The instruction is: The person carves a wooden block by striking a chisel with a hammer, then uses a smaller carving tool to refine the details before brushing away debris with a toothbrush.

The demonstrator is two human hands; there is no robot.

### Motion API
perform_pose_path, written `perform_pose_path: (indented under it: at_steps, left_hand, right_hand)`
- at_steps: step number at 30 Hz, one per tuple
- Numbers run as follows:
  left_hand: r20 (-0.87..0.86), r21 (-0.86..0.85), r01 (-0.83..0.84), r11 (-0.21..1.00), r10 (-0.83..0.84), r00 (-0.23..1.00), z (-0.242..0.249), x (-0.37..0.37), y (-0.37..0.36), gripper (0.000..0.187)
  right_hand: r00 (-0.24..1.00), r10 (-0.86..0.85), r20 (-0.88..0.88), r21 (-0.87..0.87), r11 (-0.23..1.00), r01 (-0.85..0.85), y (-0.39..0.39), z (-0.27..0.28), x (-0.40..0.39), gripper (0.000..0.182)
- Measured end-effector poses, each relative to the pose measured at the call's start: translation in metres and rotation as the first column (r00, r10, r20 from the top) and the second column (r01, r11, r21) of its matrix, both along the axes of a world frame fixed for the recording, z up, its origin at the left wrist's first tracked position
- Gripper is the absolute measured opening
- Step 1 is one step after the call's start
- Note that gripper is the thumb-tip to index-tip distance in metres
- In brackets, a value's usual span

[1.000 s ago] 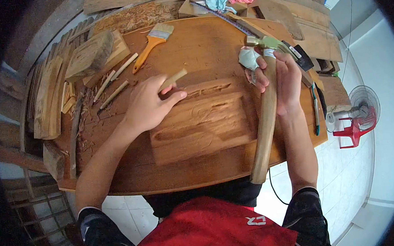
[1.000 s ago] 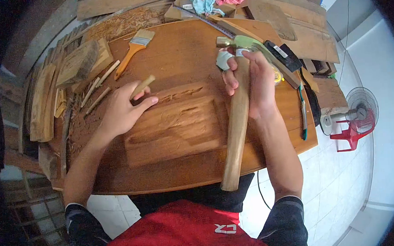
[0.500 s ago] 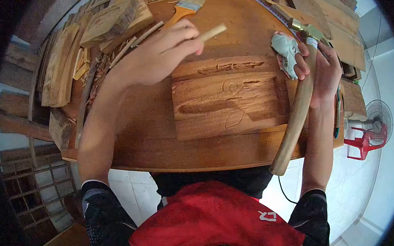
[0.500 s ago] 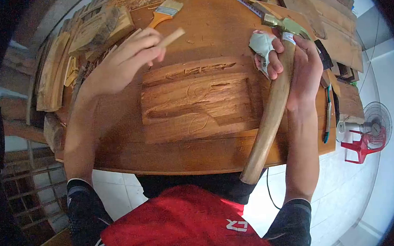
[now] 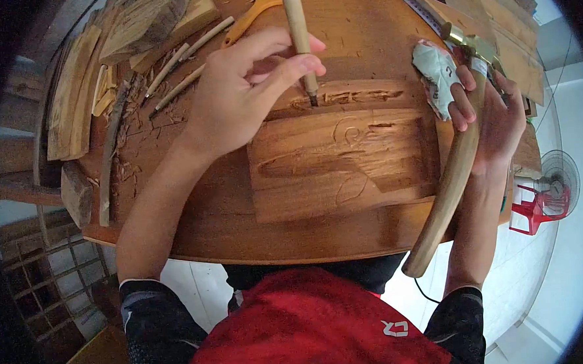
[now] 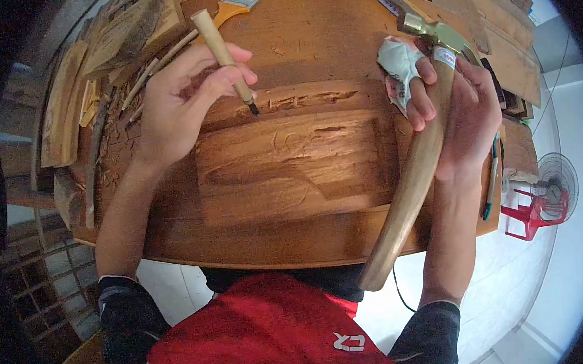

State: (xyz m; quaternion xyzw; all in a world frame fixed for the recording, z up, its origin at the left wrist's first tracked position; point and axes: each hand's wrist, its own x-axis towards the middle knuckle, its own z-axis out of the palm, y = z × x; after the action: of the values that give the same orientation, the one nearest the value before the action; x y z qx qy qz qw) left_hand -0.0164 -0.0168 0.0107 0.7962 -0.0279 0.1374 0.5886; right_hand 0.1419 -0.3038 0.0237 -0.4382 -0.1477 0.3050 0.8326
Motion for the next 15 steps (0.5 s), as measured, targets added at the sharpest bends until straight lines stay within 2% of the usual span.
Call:
perform_pose_path:
  at_steps: [2, 6, 7, 10, 11, 15]
  left_hand:
    - [-0.009, 0.062, -0.030, 0.998, 0.030, 0.999, 0.000, -0.002, -0.002, 0.027]
    - [-0.023, 0.038, -0.039, 0.999, 0.040, 0.999, -0.004, -0.002, -0.001, 0.027]
    - [-0.021, 0.029, -0.036, 0.999, 0.037, 0.999, -0.005, -0.002, -0.001, 0.027]
    - [-0.014, 0.023, -0.032, 0.999, 0.032, 0.999, -0.008, -0.002, -0.003, 0.026]
    - [-0.012, 0.025, -0.029, 0.999, 0.030, 0.999, -0.008, -0.002, -0.003, 0.026]
    - [0.011, 0.026, -0.038, 0.999, 0.038, 0.999, -0.011, -0.002, -0.005, 0.025]
  right_hand:
    - [1.000, 0.022, 0.003, 0.018, 1.000, -0.022, 0.002, 0.000, -0.002, 0.063]
    - [0.998, 0.060, -0.034, 0.064, 0.996, -0.057, 0.008, 0.005, -0.008, 0.066]
    - [0.999, 0.030, -0.022, 0.021, 0.999, -0.030, 0.003, 0.004, -0.005, 0.065]
    - [0.999, 0.045, -0.011, 0.068, 0.997, -0.044, 0.004, 0.005, -0.007, 0.056]
    - [0.998, 0.055, -0.020, 0.071, 0.996, -0.054, 0.005, 0.005, -0.007, 0.044]
    - [0.999, 0.042, -0.015, 0.059, 0.997, -0.041, 0.007, 0.008, -0.010, 0.037]
